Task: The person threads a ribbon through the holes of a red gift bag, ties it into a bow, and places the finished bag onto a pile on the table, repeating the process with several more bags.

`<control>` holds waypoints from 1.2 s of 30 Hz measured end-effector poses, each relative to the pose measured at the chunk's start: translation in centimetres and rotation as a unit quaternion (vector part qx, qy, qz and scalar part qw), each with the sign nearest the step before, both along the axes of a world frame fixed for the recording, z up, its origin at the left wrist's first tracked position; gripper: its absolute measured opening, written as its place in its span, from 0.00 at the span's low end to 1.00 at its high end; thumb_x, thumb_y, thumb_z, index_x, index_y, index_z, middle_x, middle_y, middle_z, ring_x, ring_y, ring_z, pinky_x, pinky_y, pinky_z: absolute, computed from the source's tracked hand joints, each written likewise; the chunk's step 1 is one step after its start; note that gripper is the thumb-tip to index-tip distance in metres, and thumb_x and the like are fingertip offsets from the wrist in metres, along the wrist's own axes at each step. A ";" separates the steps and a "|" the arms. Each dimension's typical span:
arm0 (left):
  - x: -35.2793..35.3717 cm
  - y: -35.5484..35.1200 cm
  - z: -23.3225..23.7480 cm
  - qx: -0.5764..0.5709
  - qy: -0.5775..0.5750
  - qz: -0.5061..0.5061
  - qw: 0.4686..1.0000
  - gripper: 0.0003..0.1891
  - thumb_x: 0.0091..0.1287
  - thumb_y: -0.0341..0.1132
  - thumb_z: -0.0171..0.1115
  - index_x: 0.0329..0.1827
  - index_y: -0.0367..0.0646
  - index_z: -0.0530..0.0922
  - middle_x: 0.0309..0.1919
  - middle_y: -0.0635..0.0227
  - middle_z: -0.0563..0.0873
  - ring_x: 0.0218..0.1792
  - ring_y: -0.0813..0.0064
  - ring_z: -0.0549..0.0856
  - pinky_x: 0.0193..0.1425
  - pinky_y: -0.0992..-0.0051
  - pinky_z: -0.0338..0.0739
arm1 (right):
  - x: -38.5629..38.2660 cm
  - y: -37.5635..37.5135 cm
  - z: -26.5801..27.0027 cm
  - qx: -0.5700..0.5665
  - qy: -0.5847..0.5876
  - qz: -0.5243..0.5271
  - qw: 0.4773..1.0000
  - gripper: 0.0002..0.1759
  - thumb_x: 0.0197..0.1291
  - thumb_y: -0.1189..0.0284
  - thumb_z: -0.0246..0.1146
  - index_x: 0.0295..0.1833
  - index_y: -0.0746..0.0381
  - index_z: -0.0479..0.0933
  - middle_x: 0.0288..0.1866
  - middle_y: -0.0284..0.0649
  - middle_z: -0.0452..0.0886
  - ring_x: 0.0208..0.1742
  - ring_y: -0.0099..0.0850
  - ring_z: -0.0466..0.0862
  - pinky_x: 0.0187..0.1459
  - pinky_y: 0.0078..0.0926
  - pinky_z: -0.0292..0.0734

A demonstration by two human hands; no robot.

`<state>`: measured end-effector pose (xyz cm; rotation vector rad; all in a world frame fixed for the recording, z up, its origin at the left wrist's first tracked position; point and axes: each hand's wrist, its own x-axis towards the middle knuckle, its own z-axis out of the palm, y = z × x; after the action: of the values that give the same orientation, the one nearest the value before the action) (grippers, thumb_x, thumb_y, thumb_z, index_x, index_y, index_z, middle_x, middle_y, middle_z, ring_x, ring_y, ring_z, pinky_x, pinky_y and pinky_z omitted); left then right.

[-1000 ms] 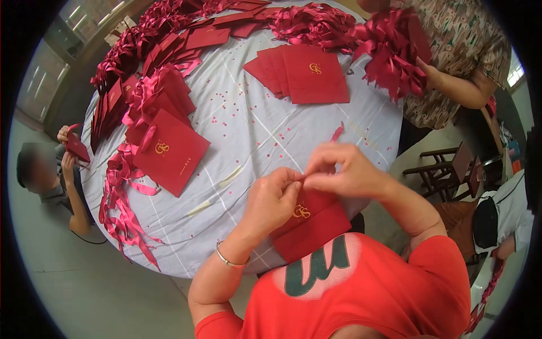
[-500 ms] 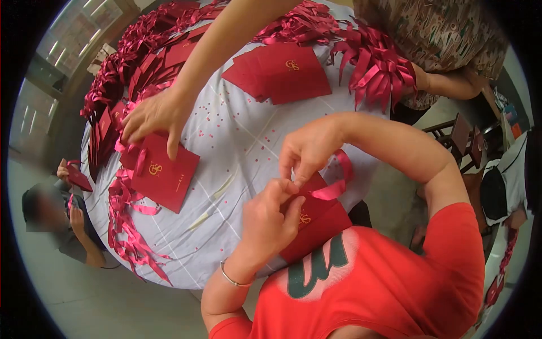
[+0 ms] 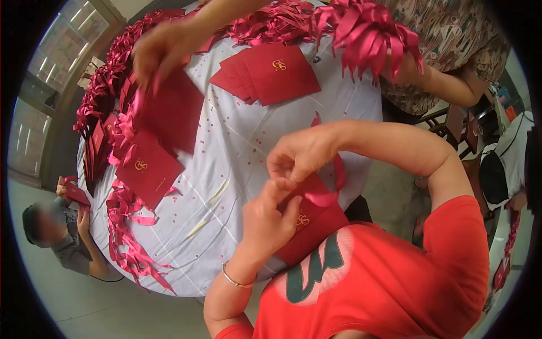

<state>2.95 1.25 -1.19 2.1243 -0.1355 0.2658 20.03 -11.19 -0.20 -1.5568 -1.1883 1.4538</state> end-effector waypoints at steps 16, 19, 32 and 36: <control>0.9 0.1 -1.6 -0.031 0.124 0.034 0.991 0.10 0.61 0.32 0.67 0.45 0.40 0.81 0.33 0.56 0.89 0.35 0.60 0.90 0.38 0.68 0.82 | 0.0 -1.2 -1.5 0.239 -0.330 -0.335 0.850 0.13 0.57 0.70 0.67 0.45 0.66 0.79 0.47 0.44 0.83 0.42 0.36 0.84 0.46 0.29 0.79; 1.2 0.3 -1.4 -0.037 0.181 0.046 0.982 0.10 0.61 0.32 0.67 0.44 0.40 0.82 0.33 0.56 0.89 0.34 0.60 0.90 0.38 0.68 0.82 | -1.6 -5.3 -0.3 0.175 -0.374 -0.210 0.886 0.15 0.52 0.68 0.72 0.42 0.64 0.79 0.46 0.43 0.81 0.49 0.39 0.81 0.51 0.33 0.75; 1.5 -0.2 -1.6 0.045 0.145 0.056 0.987 0.09 0.62 0.37 0.65 0.40 0.42 0.82 0.29 0.59 0.89 0.30 0.57 0.88 0.34 0.63 0.79 | -8.3 -11.1 2.9 0.130 -0.045 -0.340 0.930 0.09 0.53 0.83 0.71 0.39 0.65 0.79 0.34 0.37 0.83 0.33 0.24 0.83 0.35 0.23 0.78; 1.5 -0.1 -1.8 0.041 0.134 0.058 0.988 0.09 0.62 0.37 0.65 0.40 0.43 0.83 0.29 0.59 0.89 0.29 0.58 0.87 0.34 0.63 0.79 | -9.2 -12.4 2.2 0.187 0.146 -0.341 0.909 0.07 0.61 0.84 0.63 0.45 0.70 0.79 0.31 0.41 0.83 0.31 0.27 0.86 0.33 0.20 0.80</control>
<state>4.46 1.13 -2.97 2.2307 0.1376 0.0420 10.87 -23.59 1.98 -1.2442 -0.5967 0.8819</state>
